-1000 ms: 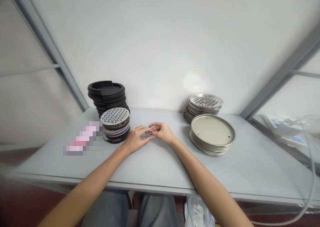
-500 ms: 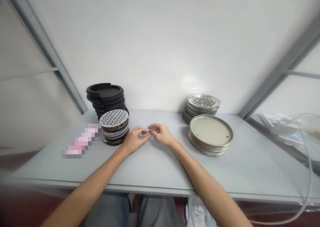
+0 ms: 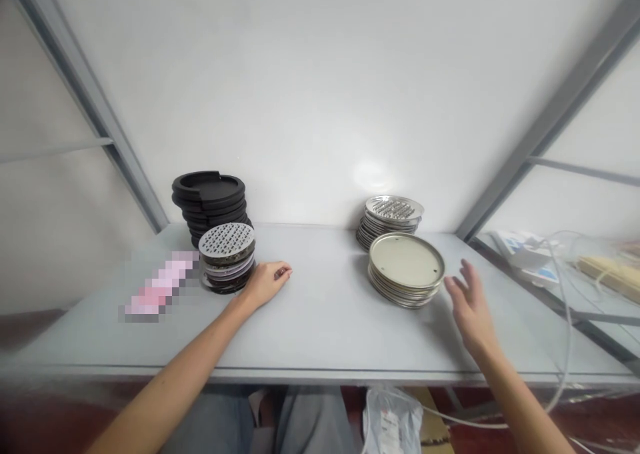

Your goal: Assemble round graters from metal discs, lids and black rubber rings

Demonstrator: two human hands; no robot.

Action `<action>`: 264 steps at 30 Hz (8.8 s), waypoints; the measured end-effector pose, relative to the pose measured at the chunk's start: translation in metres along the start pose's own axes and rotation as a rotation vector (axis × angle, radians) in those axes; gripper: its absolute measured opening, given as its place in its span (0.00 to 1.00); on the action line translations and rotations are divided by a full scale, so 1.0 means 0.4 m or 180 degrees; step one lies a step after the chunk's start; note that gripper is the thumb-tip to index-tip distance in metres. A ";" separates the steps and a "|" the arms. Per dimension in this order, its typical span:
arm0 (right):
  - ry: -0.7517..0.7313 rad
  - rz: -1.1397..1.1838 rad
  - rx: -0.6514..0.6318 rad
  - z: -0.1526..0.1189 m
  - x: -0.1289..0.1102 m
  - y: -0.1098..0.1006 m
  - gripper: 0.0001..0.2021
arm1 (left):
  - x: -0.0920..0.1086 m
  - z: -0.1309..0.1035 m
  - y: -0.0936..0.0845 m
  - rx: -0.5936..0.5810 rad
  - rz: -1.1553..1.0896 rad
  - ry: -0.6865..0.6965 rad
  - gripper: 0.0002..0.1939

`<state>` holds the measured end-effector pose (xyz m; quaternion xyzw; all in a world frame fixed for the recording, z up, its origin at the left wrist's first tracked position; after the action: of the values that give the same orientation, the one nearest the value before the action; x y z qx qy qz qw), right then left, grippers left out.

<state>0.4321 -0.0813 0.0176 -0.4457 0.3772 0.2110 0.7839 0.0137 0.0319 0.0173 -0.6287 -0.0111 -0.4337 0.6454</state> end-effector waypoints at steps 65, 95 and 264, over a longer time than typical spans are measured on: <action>-0.3322 -0.1994 -0.1038 -0.024 -0.385 0.483 0.30 | -0.013 0.012 0.006 0.0201 0.0266 -0.0129 0.26; -0.2405 -0.2257 -0.0370 0.106 -0.350 0.532 0.25 | 0.016 -0.021 0.054 -0.1058 0.0875 0.0281 0.32; -0.2099 -0.1656 -0.3137 0.002 -0.348 0.569 0.37 | -0.027 0.000 -0.011 -0.1083 0.0779 0.0234 0.34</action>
<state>0.1932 0.0370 0.0033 -0.7420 -0.1448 0.2884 0.5876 0.0045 0.0387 0.0147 -0.7091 0.1622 -0.3703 0.5777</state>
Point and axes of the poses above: each hand's wrist, its own z-axis towards the middle knuckle, its own y-axis out of the palm, x = y × z, the point moved 4 cm from there along z, towards the middle knuckle, and after that the axes turned 12 degrees about -x, right-handed, at the moved point
